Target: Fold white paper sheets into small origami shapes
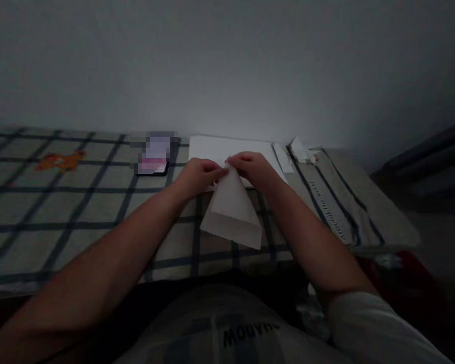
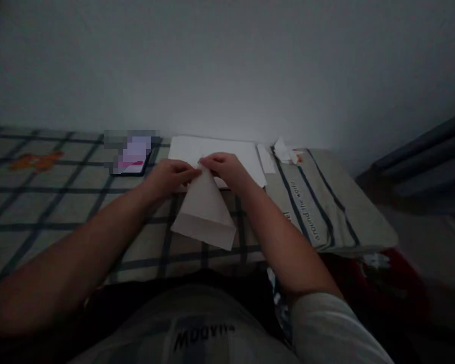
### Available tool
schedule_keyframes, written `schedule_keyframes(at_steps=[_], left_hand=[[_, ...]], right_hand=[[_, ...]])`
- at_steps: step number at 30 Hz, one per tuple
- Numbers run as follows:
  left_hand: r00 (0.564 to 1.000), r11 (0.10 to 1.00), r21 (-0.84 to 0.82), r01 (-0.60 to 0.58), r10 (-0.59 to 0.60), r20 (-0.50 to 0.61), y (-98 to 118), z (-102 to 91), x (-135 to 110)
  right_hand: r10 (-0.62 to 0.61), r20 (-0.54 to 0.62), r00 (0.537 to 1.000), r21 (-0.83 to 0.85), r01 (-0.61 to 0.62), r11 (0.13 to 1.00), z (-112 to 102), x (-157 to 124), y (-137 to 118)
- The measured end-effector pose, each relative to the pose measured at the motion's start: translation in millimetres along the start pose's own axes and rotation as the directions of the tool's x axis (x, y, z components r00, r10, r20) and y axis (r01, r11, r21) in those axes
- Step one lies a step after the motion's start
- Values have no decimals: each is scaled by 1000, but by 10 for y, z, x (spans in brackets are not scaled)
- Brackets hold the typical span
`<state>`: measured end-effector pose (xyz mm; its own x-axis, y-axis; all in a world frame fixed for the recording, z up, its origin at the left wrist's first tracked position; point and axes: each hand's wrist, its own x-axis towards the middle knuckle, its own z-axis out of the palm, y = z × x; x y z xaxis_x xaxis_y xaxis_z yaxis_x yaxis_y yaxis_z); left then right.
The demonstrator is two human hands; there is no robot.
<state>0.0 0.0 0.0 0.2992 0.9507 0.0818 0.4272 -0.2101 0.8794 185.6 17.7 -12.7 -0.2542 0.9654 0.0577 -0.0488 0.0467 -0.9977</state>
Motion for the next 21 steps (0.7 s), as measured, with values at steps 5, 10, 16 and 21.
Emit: schedule_keyframes(at_steps=[5,10,16,21], left_hand=[[1000,999,-45,-30,29,-11,-52,13,8],[1000,998,-61,-18,19,13,-63,20,10],[998,996,-89,24,-19,53,-63,48,1],[996,997,-81,22,-15,86,-63,58,-21]], right_hand=[[48,-1,999,15,-48,999,7,-18,-16],[46,-40,998,-13,-47,999,20,-1,0],[-56,-101,993,-108,45,993,-20,30,47],[-176,-132,975,-254,139,957,-13,14,47]])
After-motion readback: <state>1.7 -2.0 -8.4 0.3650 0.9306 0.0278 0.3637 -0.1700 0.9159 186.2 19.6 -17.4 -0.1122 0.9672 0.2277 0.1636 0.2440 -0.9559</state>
